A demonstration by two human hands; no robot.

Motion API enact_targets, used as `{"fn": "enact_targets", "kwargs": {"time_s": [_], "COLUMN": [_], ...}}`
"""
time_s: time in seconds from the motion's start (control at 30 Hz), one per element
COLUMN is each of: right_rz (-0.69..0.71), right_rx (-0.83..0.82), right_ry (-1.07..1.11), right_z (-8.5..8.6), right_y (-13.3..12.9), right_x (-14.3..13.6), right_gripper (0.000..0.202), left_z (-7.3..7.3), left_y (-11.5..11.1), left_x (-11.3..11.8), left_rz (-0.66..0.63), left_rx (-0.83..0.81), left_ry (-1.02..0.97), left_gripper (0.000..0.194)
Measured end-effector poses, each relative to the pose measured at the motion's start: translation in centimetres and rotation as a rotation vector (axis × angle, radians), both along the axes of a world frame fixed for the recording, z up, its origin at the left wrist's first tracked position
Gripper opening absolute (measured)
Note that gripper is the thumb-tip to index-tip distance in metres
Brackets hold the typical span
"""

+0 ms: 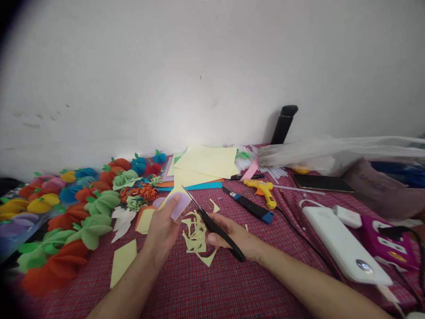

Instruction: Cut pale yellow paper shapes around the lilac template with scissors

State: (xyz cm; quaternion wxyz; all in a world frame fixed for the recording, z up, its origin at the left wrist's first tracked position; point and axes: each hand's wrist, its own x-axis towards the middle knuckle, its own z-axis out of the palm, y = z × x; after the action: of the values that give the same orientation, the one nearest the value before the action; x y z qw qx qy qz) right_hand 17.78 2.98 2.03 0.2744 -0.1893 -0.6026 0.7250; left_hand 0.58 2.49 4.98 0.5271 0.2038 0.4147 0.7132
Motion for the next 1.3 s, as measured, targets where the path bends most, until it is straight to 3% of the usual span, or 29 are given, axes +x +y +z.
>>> {"fn": "enact_targets", "kwargs": {"time_s": [0.3, 1.3], "right_rz": [-0.042, -0.100], "right_rx": [0.031, 0.071], "right_ry": [-0.014, -0.060], "right_z": [0.84, 0.63], "right_y": [-0.35, -0.38], "right_x": [-0.41, -0.71], "right_gripper": [0.047, 0.050], "left_z": [-0.24, 0.19], "left_y": [-0.11, -0.32], "left_x": [0.41, 0.81], "left_rz": [-0.013, 0.008], "left_rx": [-0.003, -0.001], "left_ry": [0.042, 0.027], "left_gripper": [0.019, 0.017]}}
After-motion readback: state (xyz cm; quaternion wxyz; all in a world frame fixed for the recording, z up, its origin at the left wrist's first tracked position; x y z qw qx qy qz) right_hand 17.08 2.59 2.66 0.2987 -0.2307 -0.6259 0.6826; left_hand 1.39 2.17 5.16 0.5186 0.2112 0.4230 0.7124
